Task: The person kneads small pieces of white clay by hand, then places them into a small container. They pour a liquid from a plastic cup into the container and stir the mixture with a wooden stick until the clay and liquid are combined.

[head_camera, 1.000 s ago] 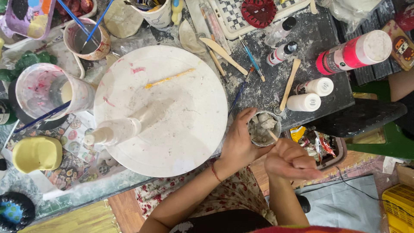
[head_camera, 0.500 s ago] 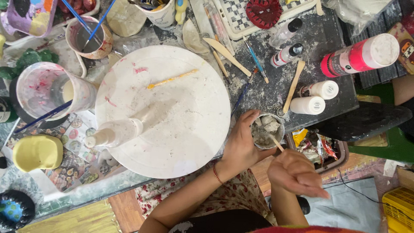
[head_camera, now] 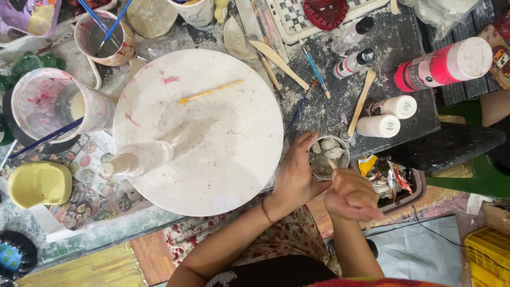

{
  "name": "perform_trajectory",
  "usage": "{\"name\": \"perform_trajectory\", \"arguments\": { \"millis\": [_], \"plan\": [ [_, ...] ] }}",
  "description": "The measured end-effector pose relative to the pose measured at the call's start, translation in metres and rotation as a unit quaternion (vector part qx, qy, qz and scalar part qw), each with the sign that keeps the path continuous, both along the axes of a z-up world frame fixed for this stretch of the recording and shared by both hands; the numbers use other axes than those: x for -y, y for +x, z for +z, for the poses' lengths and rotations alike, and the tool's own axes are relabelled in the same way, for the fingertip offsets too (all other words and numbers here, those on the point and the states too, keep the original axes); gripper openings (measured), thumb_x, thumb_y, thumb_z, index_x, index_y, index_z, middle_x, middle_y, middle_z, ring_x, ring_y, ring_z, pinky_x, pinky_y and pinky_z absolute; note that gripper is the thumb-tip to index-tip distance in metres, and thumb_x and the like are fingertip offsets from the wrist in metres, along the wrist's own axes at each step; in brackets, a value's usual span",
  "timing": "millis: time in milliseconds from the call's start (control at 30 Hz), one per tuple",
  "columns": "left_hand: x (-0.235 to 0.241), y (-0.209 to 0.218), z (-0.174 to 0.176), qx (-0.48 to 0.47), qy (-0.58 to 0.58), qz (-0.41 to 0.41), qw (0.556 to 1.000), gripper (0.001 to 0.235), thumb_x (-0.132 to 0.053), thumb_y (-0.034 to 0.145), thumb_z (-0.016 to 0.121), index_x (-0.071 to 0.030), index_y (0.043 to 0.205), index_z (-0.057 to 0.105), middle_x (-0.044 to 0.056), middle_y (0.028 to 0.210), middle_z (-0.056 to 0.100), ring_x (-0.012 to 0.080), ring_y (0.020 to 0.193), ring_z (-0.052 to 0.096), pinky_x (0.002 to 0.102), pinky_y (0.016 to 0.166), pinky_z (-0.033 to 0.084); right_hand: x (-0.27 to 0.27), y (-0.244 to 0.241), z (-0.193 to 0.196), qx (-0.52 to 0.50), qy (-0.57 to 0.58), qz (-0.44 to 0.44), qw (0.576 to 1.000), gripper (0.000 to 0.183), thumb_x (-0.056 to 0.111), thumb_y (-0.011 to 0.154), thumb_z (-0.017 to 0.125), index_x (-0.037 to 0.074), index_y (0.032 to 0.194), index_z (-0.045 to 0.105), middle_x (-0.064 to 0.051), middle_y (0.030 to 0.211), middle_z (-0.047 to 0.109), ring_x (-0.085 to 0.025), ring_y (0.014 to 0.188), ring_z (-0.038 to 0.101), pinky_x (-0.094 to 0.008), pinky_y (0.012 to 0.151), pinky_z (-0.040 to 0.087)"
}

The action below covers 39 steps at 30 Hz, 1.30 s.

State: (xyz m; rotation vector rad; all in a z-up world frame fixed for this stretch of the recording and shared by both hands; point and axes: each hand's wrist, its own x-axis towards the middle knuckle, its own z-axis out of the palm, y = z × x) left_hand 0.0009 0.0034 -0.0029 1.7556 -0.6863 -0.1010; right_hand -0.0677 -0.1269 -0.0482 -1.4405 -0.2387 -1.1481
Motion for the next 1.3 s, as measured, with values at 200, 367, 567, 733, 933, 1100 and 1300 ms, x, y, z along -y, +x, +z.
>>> {"name": "perform_trajectory", "arguments": {
  "millis": [200, 367, 567, 733, 933, 1100, 1300],
  "plan": [
    [0.000, -0.001, 0.000, -0.007, -0.002, 0.006, 1.000, 0.100, -0.021, 0.071, 0.093, 0.003, 0.147, 0.033, 0.026, 0.150, 0.047, 0.0428, 0.138, 0.055, 0.046, 0.115, 0.048, -0.002, 0.008, 0.022, -0.103, 0.026, 0.051, 0.993, 0.062, 0.059, 0.110, 0.018, 0.017, 0.065, 0.018, 0.004, 0.051, 0.018, -0.011, 0.042, 0.012, -0.031, 0.040, 0.013],
    [-0.001, -0.002, -0.001, -0.008, 0.004, 0.003, 1.000, 0.102, -0.019, 0.068, 0.094, 0.003, 0.147, 0.032, 0.027, 0.150, 0.046, 0.0430, 0.138, 0.054, 0.046, 0.115, 0.048, -0.010, 0.020, 0.033, -0.120, 0.043, 0.045, 0.991, 0.063, 0.056, 0.112, 0.025, 0.016, 0.065, 0.017, 0.004, 0.052, 0.017, -0.012, 0.043, 0.011, -0.032, 0.042, 0.011],
    [0.001, -0.003, 0.000, -0.020, 0.014, 0.007, 1.000, 0.102, -0.018, 0.066, 0.093, 0.004, 0.145, 0.034, 0.027, 0.148, 0.048, 0.0428, 0.136, 0.056, 0.046, 0.114, 0.049, -0.012, 0.029, 0.058, -0.132, 0.029, 0.112, 0.985, 0.065, 0.050, 0.114, 0.029, 0.011, 0.063, 0.017, 0.002, 0.052, 0.018, -0.012, 0.041, 0.017, -0.032, 0.042, 0.013],
    [0.001, -0.004, -0.002, -0.016, 0.024, 0.009, 1.000, 0.102, -0.019, 0.065, 0.094, 0.005, 0.144, 0.034, 0.028, 0.148, 0.046, 0.0440, 0.135, 0.055, 0.048, 0.113, 0.048, -0.010, 0.034, 0.059, -0.189, -0.063, 0.072, 0.977, 0.069, 0.047, 0.115, 0.028, 0.009, 0.058, 0.021, -0.001, 0.049, 0.030, -0.014, 0.040, 0.030, -0.033, 0.040, 0.021],
    [-0.002, -0.010, -0.007, 0.003, 0.016, -0.003, 1.000, 0.099, -0.016, 0.070, 0.092, 0.003, 0.148, 0.033, 0.024, 0.153, 0.046, 0.0425, 0.132, 0.057, 0.046, 0.111, 0.050, -0.013, 0.013, 0.025, -0.183, 0.113, 0.043, 0.976, 0.069, 0.059, 0.113, 0.022, 0.012, 0.062, 0.018, 0.000, 0.053, 0.023, -0.014, 0.046, 0.017, -0.032, 0.048, 0.013],
    [-0.002, -0.004, -0.005, 0.010, 0.008, 0.002, 1.000, 0.101, -0.017, 0.068, 0.093, 0.003, 0.146, 0.033, 0.023, 0.152, 0.046, 0.0431, 0.133, 0.057, 0.046, 0.109, 0.050, -0.002, 0.011, 0.005, -0.155, 0.190, 0.071, 0.967, 0.059, 0.056, 0.112, 0.025, 0.015, 0.070, 0.019, 0.001, 0.056, 0.016, -0.015, 0.049, 0.011, -0.033, 0.049, 0.014],
    [-0.001, -0.002, 0.002, -0.024, -0.005, 0.011, 1.000, 0.103, -0.024, 0.069, 0.096, 0.006, 0.144, 0.032, 0.028, 0.148, 0.048, 0.0432, 0.132, 0.057, 0.047, 0.111, 0.049, 0.009, 0.003, 0.031, -0.045, 0.172, 0.061, 0.982, 0.052, 0.042, 0.108, 0.029, 0.015, 0.064, 0.026, 0.002, 0.049, 0.020, -0.011, 0.042, 0.014, -0.033, 0.045, 0.014]
  ]
}}
